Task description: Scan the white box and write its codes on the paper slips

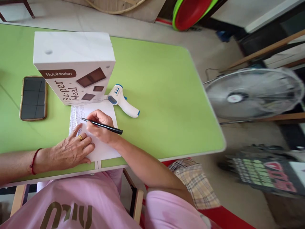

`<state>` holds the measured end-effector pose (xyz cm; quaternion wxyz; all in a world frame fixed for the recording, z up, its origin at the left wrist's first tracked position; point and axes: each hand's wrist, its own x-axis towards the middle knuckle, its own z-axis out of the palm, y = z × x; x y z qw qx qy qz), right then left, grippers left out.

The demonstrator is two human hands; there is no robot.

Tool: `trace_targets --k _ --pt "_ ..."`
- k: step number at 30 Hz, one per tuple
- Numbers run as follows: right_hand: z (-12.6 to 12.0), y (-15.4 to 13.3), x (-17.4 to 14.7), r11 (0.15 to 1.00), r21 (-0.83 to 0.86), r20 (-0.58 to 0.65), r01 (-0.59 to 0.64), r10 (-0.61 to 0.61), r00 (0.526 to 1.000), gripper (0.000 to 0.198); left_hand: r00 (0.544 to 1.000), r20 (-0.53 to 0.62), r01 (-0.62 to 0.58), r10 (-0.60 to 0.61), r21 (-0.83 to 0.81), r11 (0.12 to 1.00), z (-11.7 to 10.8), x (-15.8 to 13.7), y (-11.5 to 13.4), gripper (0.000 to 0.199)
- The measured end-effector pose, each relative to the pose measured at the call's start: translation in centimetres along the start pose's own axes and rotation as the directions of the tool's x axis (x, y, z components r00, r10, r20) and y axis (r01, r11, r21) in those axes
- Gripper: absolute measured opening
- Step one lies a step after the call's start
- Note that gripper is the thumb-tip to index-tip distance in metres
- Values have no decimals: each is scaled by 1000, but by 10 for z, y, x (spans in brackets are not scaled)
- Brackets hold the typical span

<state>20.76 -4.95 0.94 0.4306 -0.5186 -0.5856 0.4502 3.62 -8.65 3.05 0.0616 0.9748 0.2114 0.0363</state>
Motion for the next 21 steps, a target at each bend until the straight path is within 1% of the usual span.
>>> trace_targets --k 4,7,10,14,21 --pt "4 2 -2 995 -93 -46 41 -46 998 14 1000 -19 -5 5 -14 1000 0 -1 0 36" --pt "4 2 -3 991 -123 -80 56 -66 995 17 1000 -22 -1 0 -42 999 0 -1 0 35" --pt "4 2 -4 987 -144 -55 73 -82 995 18 1000 -23 4 -6 -54 999 1 -1 0 35" --pt "4 4 -3 982 -163 -1 98 -100 995 19 999 -37 -6 5 -27 1000 1 -1 0 32" --pt "6 6 -2 977 -192 -4 90 -92 996 20 1000 -12 -6 6 1 1000 -1 1 0 30"
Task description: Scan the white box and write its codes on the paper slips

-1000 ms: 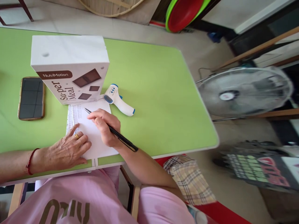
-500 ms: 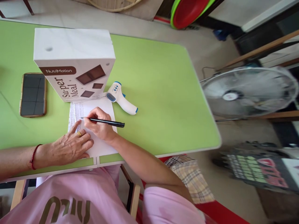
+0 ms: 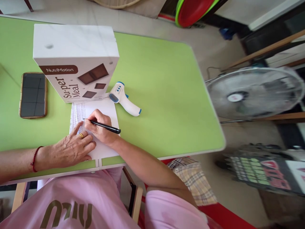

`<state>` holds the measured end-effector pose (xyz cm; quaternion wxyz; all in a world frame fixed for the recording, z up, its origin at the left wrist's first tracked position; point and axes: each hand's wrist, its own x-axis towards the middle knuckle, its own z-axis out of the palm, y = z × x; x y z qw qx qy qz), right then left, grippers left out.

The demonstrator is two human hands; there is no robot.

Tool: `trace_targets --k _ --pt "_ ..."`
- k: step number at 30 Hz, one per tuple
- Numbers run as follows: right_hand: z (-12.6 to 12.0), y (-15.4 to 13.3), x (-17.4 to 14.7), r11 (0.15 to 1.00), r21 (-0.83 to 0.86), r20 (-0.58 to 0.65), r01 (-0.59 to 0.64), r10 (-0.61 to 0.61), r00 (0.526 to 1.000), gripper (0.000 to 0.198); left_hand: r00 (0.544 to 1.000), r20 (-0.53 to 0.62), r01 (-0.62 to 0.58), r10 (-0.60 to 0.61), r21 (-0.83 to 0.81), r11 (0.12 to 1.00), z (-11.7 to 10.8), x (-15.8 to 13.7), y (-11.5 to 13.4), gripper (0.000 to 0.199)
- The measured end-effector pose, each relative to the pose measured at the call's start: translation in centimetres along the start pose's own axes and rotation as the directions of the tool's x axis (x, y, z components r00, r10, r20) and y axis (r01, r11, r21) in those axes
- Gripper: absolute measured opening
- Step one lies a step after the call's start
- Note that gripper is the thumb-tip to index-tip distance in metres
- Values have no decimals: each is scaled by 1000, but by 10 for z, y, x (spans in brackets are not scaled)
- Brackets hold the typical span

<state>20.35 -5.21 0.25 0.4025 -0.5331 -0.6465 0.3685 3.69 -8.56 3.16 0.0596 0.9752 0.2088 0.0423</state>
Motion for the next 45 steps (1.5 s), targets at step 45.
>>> trace_targets --k 45 --pt "1 2 1 993 -59 -57 101 -105 993 17 999 -32 -15 15 17 1000 4 -1 -1 37"
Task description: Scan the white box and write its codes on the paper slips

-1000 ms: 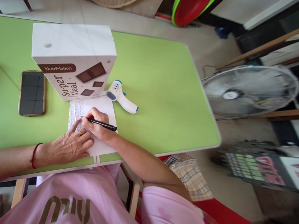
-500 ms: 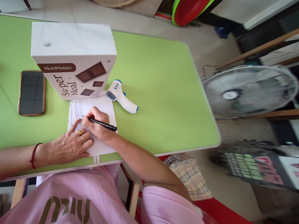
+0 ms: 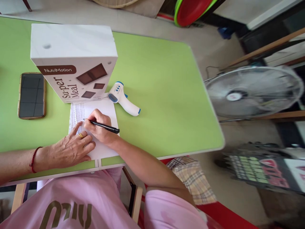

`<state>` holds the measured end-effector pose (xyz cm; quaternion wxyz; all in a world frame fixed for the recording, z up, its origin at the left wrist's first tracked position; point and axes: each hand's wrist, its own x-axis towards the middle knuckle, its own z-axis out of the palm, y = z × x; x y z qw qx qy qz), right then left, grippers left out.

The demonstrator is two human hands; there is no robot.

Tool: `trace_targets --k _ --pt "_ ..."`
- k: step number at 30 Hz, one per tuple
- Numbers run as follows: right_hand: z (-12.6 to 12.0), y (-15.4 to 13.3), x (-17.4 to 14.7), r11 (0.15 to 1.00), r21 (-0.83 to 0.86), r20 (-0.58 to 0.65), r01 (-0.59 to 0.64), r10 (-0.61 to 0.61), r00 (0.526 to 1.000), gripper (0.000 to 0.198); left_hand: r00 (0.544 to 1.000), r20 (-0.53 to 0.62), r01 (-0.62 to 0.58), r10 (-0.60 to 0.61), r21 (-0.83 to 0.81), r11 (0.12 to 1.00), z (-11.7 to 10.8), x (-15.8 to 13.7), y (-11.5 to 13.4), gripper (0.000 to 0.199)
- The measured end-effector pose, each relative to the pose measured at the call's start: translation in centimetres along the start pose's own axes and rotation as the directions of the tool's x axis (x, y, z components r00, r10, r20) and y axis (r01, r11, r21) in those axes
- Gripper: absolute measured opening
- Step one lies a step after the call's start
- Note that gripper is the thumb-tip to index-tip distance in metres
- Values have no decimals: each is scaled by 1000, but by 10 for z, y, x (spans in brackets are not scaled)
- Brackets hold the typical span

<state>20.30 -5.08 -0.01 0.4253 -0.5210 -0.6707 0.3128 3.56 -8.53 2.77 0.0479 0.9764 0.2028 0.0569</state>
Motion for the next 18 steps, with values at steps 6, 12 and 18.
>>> trace_targets --k 6,12,18 --pt "0 1 0 1000 -15 -16 -1 0 1000 17 1000 -3 4 -4 -2 1000 1 0 0 37" --pt "0 -1 0 999 -24 -10 24 -24 1000 16 1000 7 -2 2 2 1000 -2 1 0 37" --pt "-1 0 1 1000 -6 5 11 -11 1000 17 1000 12 -2 2 -4 1000 -2 0 -1 36"
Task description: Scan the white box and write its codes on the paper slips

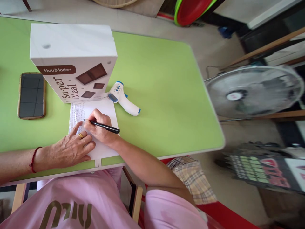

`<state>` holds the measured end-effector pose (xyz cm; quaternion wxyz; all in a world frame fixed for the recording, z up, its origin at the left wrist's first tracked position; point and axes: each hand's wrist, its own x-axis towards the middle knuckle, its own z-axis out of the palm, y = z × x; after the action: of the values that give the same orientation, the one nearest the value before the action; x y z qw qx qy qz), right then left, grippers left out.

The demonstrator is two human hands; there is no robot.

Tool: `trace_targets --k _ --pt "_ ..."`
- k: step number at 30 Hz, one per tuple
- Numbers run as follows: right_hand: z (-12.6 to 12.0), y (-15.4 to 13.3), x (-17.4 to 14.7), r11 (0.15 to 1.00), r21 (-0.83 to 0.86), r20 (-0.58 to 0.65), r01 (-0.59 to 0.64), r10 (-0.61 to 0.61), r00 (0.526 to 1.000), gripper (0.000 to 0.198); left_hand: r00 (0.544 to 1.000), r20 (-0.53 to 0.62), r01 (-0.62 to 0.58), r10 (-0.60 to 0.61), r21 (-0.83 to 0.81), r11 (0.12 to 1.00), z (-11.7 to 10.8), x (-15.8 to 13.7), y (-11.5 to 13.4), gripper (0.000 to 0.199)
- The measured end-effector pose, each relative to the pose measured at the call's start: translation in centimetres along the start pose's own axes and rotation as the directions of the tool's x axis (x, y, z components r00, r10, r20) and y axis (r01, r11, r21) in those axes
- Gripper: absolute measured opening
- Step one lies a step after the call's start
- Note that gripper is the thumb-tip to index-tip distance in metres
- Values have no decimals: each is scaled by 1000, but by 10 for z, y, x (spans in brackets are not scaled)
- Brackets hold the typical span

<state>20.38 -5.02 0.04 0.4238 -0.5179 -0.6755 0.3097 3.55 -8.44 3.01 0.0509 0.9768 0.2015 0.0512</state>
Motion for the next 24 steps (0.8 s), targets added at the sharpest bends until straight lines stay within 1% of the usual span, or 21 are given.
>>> trace_targets --k 3,6,16,20,24 --pt "-1 2 1 1000 5 -51 -3 3 999 18 1000 -7 -4 4 1 1000 1 0 0 38" --pt "-2 5 0 1000 11 -95 11 -10 995 19 1000 14 -5 5 5 1000 2 1 0 36" --pt "-1 4 0 1000 -9 -59 0 -1 998 18 1000 16 -1 1 4 1000 1 1 0 35" --pt "-1 5 0 1000 -3 -69 25 -25 997 18 1000 5 -4 4 1 1000 1 1 -1 36" --pt "-1 6 0 1000 10 -84 13 -12 996 19 1000 22 -8 8 -2 1000 1 0 0 34"
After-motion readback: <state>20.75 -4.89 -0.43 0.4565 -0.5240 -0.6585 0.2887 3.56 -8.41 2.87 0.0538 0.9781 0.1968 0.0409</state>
